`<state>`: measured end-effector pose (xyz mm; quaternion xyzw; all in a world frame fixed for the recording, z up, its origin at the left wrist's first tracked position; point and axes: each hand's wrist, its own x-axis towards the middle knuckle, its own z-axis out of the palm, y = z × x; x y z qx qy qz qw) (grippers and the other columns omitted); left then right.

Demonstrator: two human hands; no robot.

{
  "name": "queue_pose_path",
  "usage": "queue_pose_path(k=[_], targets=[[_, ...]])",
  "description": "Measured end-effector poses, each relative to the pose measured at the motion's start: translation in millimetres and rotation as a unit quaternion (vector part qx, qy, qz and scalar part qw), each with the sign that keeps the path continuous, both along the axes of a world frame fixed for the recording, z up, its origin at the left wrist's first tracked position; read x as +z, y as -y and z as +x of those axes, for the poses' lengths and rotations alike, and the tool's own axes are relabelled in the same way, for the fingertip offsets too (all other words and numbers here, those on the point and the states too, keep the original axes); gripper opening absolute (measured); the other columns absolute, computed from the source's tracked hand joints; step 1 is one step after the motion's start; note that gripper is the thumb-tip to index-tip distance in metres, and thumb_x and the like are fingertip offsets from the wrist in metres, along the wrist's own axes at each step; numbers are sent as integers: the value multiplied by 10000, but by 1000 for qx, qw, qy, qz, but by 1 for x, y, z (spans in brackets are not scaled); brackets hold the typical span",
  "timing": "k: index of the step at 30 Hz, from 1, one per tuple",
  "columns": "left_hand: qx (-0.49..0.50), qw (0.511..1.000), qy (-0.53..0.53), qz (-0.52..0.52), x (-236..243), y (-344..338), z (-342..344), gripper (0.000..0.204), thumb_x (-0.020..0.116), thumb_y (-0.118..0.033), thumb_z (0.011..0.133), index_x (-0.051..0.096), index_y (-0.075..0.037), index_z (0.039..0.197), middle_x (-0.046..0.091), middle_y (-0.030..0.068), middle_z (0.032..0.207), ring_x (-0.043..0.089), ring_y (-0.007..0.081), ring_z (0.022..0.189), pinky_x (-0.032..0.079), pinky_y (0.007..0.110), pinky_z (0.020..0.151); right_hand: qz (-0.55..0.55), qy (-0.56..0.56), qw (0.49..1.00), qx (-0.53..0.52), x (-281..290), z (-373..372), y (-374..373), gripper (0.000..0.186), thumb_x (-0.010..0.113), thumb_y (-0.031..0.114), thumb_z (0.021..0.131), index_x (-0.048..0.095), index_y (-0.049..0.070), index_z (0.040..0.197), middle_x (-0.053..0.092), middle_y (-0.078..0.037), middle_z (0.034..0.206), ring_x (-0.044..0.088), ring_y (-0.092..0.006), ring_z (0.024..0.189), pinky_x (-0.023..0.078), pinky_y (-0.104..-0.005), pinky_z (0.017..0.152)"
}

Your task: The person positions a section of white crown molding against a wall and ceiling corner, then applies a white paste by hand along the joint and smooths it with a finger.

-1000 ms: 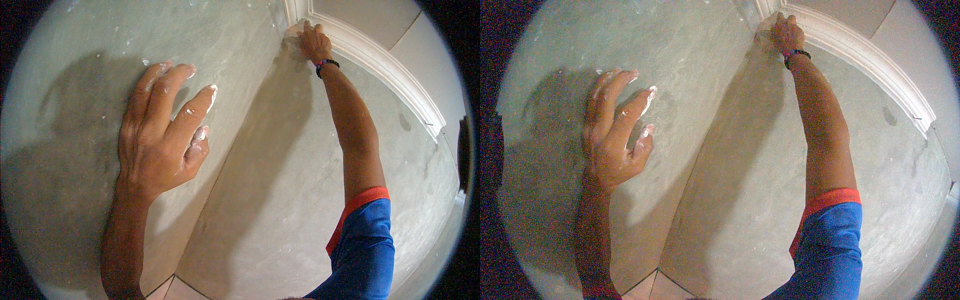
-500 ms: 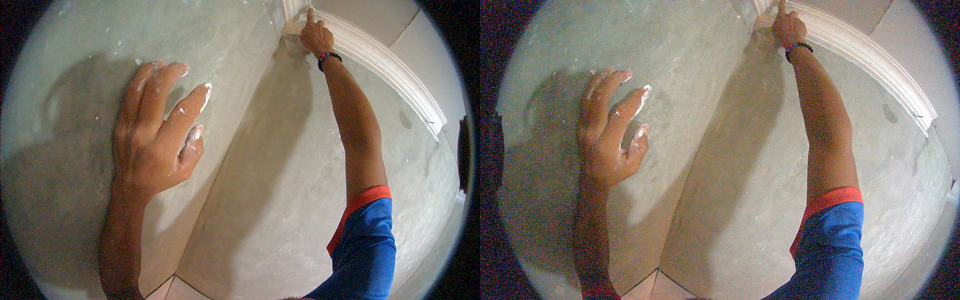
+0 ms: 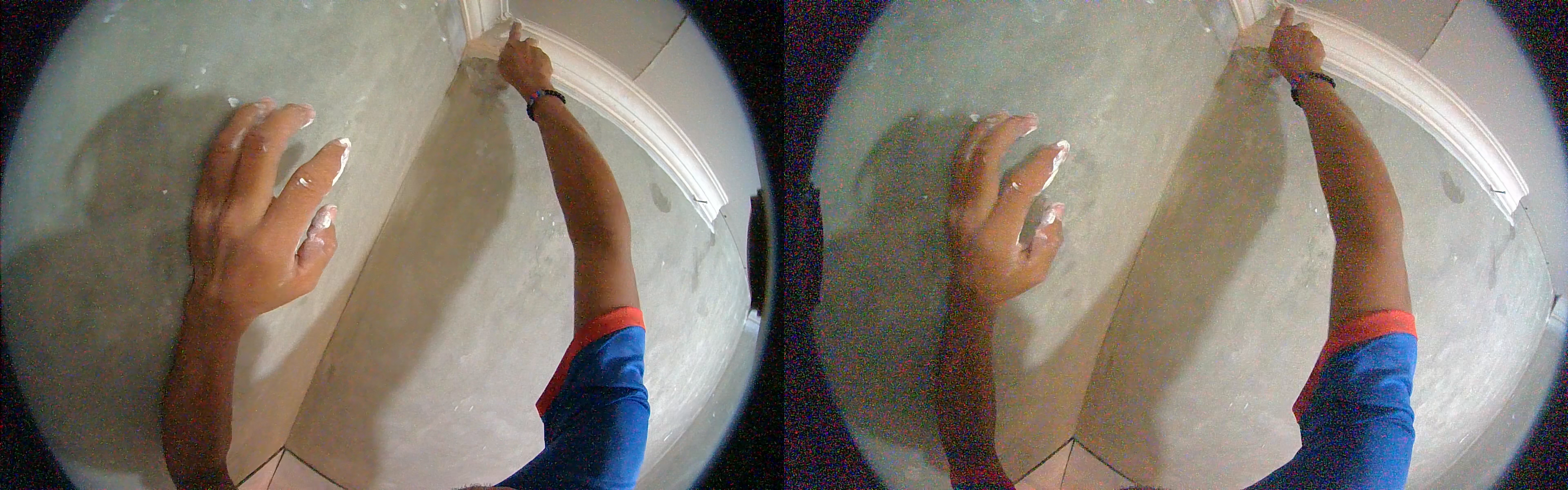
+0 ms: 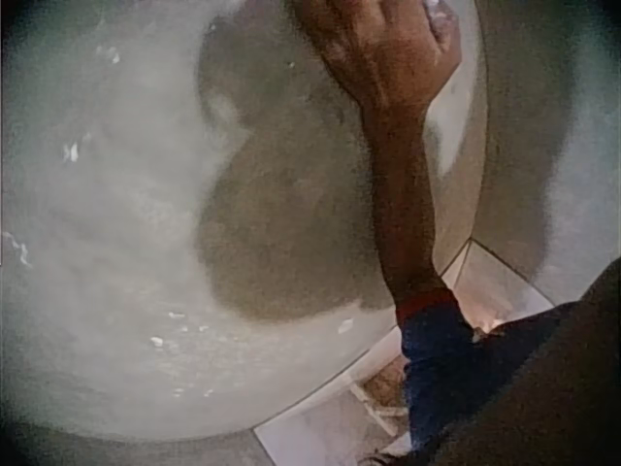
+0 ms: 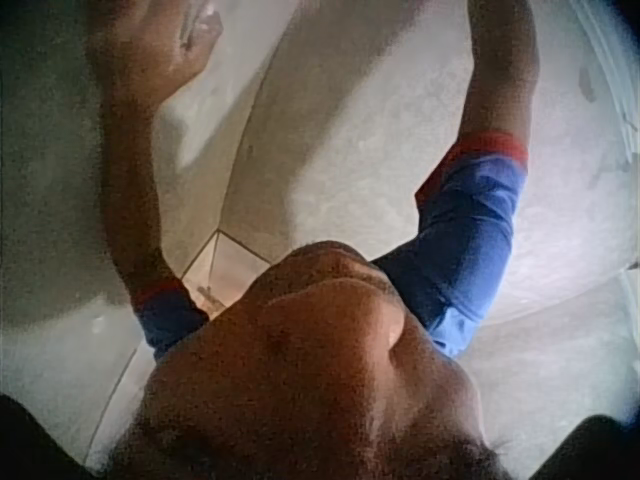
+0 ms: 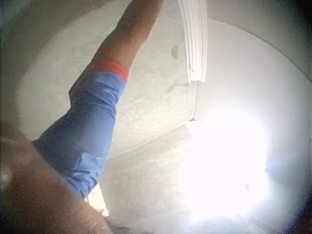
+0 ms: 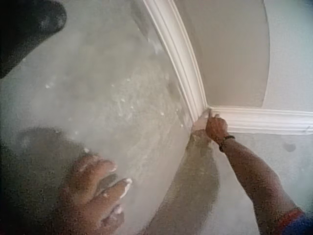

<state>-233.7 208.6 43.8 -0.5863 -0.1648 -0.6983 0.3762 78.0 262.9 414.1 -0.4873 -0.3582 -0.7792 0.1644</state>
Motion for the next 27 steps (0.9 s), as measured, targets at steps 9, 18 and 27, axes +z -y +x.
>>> queue_pose_path(k=[9,18,27], targets=[[-3,1000,1,-5,0,3,0,467,680,-74,642,644,-94,1107,510,157,1255,471,398,1162,418,493,976,-56,25,998,-13,-21,4,14,552,452,203,910,353,49,1431,627,-237,980,686,-361,798,580,-452,658],[-9,1000,-3,0,5,5,10,459,660,-75,658,637,-82,1116,507,170,1269,458,405,1184,388,508,998,-145,-57,962,223,11,5,10,649,492,182,891,241,146,1488,611,-197,984,646,-324,748,527,-413,598],[-14,1000,-12,-15,3,1,11,463,642,-81,675,630,-55,1136,506,201,1296,443,431,1225,344,529,1045,-331,-302,315,837,6,3,-7,240,403,223,989,486,74,1158,564,-119,923,404,-144,584,284,-230,425]])
